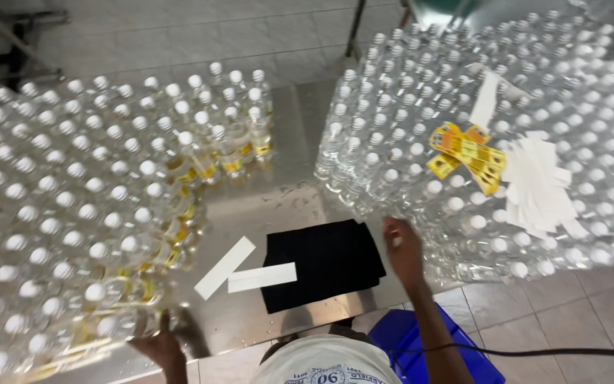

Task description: The person repeatedly picks up clear plastic bottles, applies yellow labels to them, and places the labeled bottles on a table. The person also handles white paper strips and discards them into a blue bin.

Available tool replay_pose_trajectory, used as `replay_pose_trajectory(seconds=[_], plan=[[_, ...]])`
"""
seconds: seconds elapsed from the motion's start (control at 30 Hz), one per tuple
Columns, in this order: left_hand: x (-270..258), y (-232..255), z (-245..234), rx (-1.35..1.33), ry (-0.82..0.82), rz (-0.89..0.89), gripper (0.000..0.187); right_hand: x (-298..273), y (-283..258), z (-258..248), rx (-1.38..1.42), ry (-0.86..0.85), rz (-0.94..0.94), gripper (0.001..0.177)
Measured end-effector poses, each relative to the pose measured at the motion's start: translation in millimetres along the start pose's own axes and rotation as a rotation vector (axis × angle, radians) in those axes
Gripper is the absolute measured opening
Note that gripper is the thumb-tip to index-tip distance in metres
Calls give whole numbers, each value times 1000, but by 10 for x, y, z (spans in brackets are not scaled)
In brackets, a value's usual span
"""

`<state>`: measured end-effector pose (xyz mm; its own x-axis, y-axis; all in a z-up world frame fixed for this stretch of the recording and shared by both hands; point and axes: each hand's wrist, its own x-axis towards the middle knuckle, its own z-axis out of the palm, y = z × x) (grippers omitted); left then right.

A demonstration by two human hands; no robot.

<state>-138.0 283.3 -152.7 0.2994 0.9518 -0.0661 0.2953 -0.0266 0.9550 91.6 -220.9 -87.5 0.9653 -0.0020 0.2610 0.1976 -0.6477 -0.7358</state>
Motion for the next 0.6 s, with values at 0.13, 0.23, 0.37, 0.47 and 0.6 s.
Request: replay_pose_trajectory(seconds=[0.13, 0.23, 0.37, 0.47, 0.6], plan=[[138, 133, 53, 18, 110, 63, 75, 401, -112, -341, 7, 147, 216, 31], [189, 159, 107, -75, 233, 278, 91, 547, -20, -57, 52, 147, 259, 31], [60, 140, 152, 118, 316, 347, 105, 700, -160, 443, 67, 98, 326, 97], [-224, 68, 245, 218, 312, 349, 101, 800, -201, 667, -36, 240, 315, 93], [-970, -1, 506, 68, -45, 325, 77, 819, -149, 711, -71, 294, 355, 83]])
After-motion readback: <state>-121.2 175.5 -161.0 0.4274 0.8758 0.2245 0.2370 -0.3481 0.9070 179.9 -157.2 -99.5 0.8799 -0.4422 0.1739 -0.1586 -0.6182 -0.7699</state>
